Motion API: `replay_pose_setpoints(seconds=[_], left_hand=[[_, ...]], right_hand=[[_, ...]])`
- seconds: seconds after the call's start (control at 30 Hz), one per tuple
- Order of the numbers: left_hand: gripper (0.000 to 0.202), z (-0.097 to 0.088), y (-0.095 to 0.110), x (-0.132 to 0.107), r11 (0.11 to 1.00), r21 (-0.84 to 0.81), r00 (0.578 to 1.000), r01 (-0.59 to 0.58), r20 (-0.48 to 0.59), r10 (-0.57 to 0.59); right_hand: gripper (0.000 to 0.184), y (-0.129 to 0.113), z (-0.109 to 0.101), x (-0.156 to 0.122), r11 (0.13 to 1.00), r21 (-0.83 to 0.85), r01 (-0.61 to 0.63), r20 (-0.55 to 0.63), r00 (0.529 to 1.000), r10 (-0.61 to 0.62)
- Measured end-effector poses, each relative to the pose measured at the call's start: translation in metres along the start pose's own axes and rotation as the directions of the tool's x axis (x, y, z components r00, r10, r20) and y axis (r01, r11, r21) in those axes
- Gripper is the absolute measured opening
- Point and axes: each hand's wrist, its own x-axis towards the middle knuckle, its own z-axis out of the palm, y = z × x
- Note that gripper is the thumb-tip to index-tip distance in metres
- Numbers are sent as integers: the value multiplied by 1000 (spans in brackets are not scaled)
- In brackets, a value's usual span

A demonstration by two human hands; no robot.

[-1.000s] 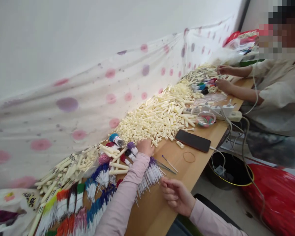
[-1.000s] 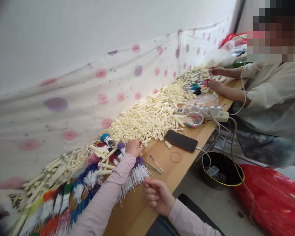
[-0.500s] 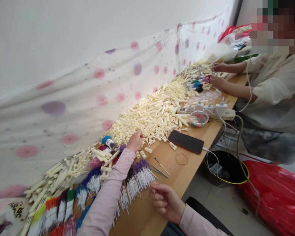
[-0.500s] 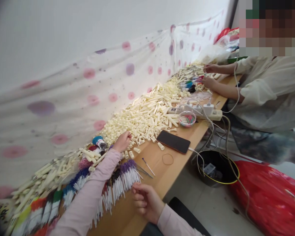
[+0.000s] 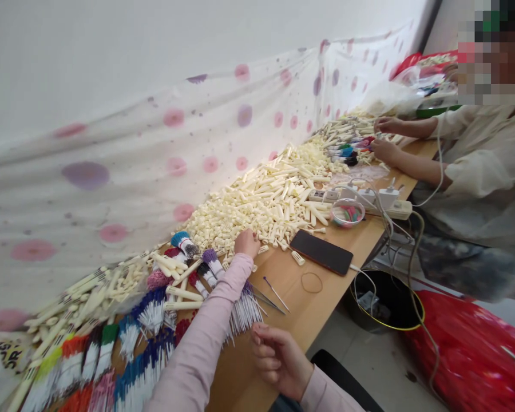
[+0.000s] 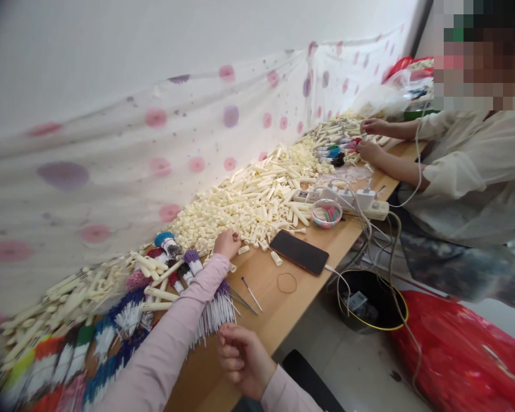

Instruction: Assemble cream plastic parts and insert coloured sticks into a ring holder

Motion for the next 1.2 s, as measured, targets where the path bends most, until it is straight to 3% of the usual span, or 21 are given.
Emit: replay_pose_setpoints(seconds=[0.3, 0.47, 0.57, 0.7, 0.73, 0.87, 0.93, 1.03, 1.1, 1.13, 1.2], left_hand=[[32, -6, -11, 5, 971, -237, 995, 15, 100, 9], [32, -10, -21, 5, 839, -534, 987, 101, 161, -16], [32, -21, -29, 2, 638, -750, 981, 176, 188, -51], [15, -49, -50, -23, 184, -955, 971, 235, 221, -92], [9, -57, -58, -36, 58, -969, 968, 240, 234, -95], [25, -77, -98, -108, -353, -897, 947, 268, 313, -76], [29, -80, -118, -146, -488, -823, 931, 291, 360, -52], [29, -77, -145, -197, -608, -710, 897, 356, 441, 10], [24, -72, -161, -228, -665, -613, 863, 427, 495, 99], [19, -69, -168, -242, -685, -551, 840, 476, 515, 170], [12, -62, -183, -269, -671, -456, 785, 584, 527, 326]], right_hand=[[30, -1, 0, 1, 1000, 12, -6, -23, 1000, 7], [28, 0, -3, 1, 1000, 11, -7, -26, 1000, 7], [28, 0, -2, 1, 1000, 15, -9, -16, 1000, 9], [26, 1, 1, -1, 998, 40, 53, -25, 998, -52], [26, 0, 1, -1, 996, 42, 73, -27, 997, -72], [28, 0, 4, -1, 993, 10, 119, -32, 992, -118], [30, 0, 4, -1, 992, -62, 113, -52, 992, -117], [35, -2, 2, -6, 960, -271, 67, -122, 987, -104], [33, -14, 2, -13, 862, -505, 51, -199, 964, -174], [31, -24, 3, -16, 735, -677, 44, -230, 936, -268], [38, -49, 5, -21, 230, -973, -9, -139, 821, -554]])
